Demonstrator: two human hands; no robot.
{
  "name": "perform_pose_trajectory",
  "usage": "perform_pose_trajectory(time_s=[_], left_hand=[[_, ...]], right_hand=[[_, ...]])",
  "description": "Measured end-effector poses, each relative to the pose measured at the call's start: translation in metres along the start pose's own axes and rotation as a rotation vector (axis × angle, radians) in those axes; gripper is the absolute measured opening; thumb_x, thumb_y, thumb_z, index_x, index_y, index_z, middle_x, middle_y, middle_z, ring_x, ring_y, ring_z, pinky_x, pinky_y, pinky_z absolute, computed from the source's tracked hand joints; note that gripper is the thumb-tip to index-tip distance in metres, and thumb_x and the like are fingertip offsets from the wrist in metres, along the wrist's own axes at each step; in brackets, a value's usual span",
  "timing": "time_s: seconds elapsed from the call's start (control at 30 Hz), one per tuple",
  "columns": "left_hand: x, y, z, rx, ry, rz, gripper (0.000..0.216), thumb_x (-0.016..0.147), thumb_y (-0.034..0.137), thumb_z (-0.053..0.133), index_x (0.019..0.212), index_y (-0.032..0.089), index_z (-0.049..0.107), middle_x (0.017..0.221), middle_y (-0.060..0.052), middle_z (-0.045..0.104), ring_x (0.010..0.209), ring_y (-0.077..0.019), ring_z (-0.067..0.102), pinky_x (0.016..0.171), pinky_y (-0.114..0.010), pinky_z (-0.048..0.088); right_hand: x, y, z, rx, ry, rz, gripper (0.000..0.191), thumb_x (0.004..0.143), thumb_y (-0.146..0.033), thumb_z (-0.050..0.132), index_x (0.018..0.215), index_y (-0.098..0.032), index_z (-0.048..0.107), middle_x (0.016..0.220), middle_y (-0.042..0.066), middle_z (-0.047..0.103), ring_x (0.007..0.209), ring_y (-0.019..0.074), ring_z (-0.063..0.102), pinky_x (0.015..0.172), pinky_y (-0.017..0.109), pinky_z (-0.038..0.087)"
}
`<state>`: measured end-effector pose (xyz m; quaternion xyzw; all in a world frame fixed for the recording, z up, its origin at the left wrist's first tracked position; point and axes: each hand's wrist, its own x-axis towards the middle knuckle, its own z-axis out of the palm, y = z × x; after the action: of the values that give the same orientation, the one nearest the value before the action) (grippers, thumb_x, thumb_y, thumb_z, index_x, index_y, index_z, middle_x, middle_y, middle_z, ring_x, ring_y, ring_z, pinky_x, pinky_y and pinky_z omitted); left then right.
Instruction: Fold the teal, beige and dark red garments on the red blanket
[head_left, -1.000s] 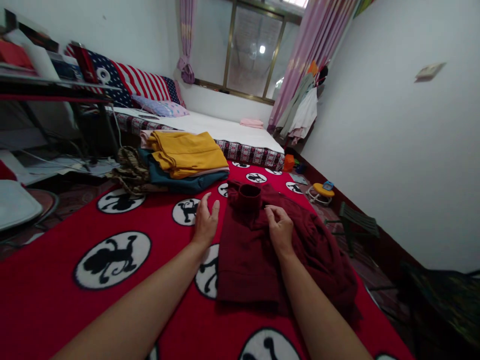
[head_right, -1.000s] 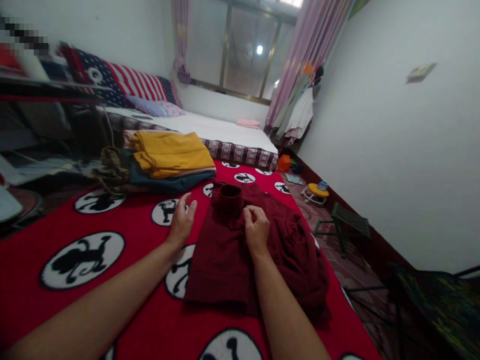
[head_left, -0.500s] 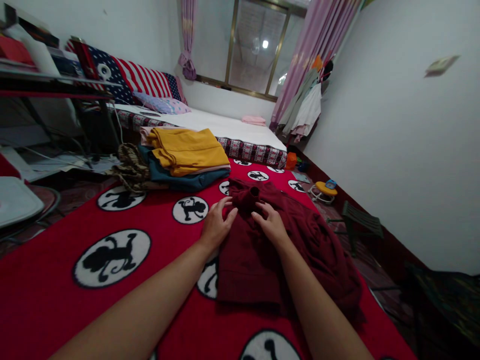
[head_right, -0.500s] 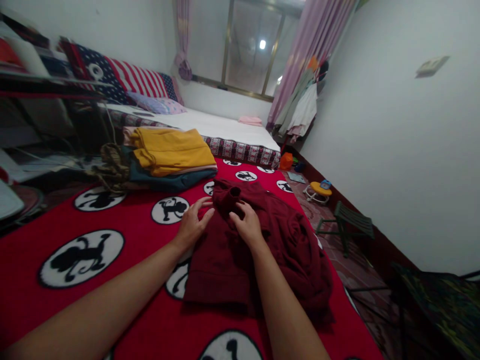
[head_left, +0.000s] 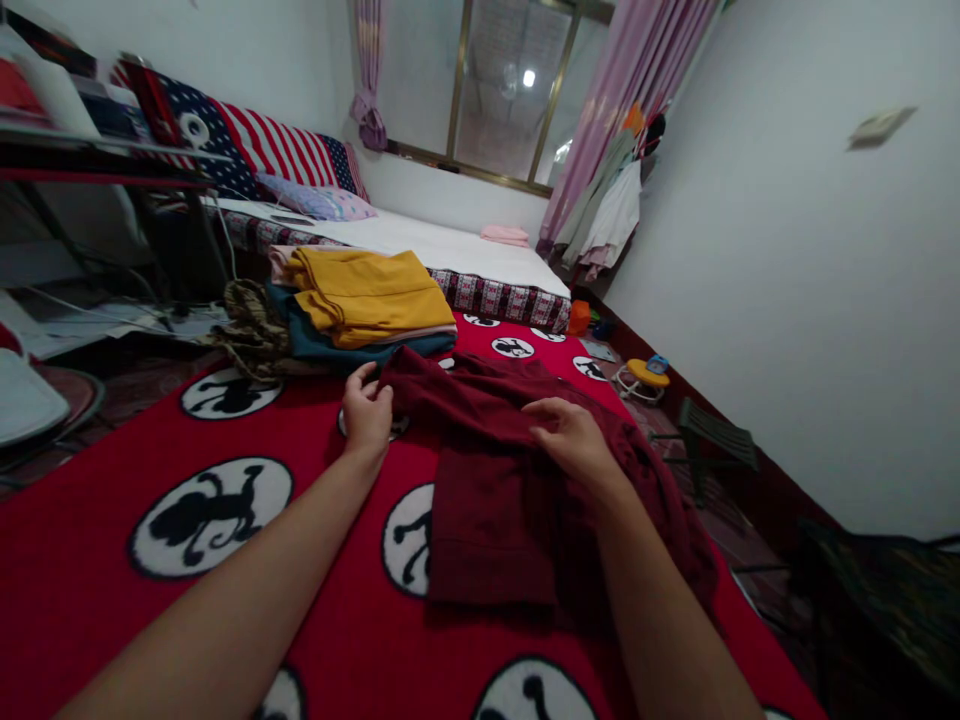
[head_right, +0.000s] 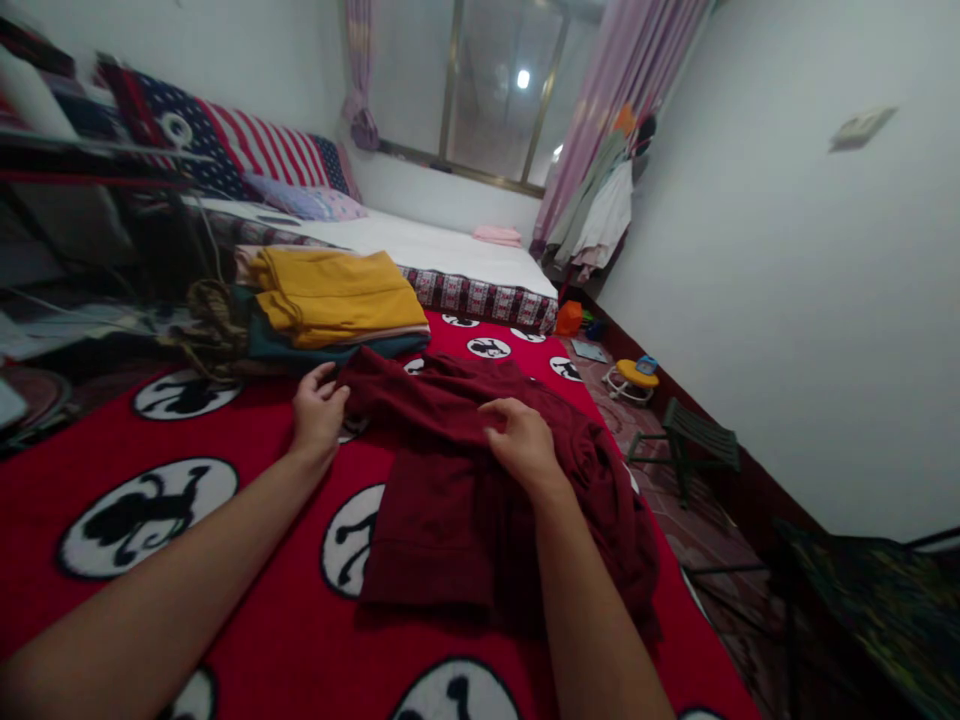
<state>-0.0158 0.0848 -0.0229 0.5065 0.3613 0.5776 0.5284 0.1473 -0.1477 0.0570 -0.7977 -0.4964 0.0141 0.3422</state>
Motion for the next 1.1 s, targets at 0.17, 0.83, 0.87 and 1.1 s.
perform_pose_trajectory(time_s=[0.17, 0.83, 0.87, 1.1], left_hand=[[0.008, 0.01, -0.011, 0.094, 0.04, 0.134, 0.045, 0.072, 0.009, 0.052, 0.117, 0.017, 0.054, 0.104, -0.009, 0.065, 0.093, -0.0177, 0.066, 0.086, -0.034, 0.054], [-0.094, 0.039, 0.022, 0.723, -1.102, 0.827, 0.046, 0.093, 0.047, 0.049, 0.132, 0.023, 0.055, 0.142, -0.009, 0.05, 0.128, -0.0251, 0.046, 0.106, -0.04, 0.036], [-0.099, 0.035, 0.023, 0.734, -1.155, 0.827, 0.05, 0.092, 0.049, 0.05, 0.136, 0.025, 0.051, 0.145, -0.008, 0.047, 0.133, -0.0266, 0.042, 0.108, -0.044, 0.033], [-0.105, 0.026, 0.024, 0.802, -1.23, 0.768, 0.06, 0.088, 0.054, 0.055, 0.14, 0.026, 0.045, 0.148, -0.004, 0.046, 0.138, -0.0282, 0.035, 0.114, -0.049, 0.024]], right_hand=[[-0.007, 0.024, -0.02, -0.496, -0.201, 0.046, 0.047, 0.056, -0.006, 0.069, 0.097, -0.028, 0.074, 0.101, 0.004, 0.07, 0.097, 0.0249, 0.063, 0.076, 0.03, 0.048], [0.004, 0.028, -0.01, -0.542, -0.17, 0.349, 0.022, 0.082, -0.027, 0.053, 0.095, -0.026, 0.072, 0.095, 0.006, 0.074, 0.095, 0.0249, 0.067, 0.073, 0.031, 0.046], [0.009, 0.031, -0.009, -0.54, -0.159, 0.384, 0.023, 0.083, -0.028, 0.053, 0.097, -0.025, 0.07, 0.096, 0.007, 0.074, 0.094, 0.024, 0.067, 0.073, 0.031, 0.047], [0.07, 0.054, -0.016, -0.509, 0.03, 0.383, 0.039, 0.086, -0.028, 0.056, 0.124, -0.027, 0.061, 0.113, 0.007, 0.07, 0.102, 0.0229, 0.065, 0.081, 0.031, 0.048]])
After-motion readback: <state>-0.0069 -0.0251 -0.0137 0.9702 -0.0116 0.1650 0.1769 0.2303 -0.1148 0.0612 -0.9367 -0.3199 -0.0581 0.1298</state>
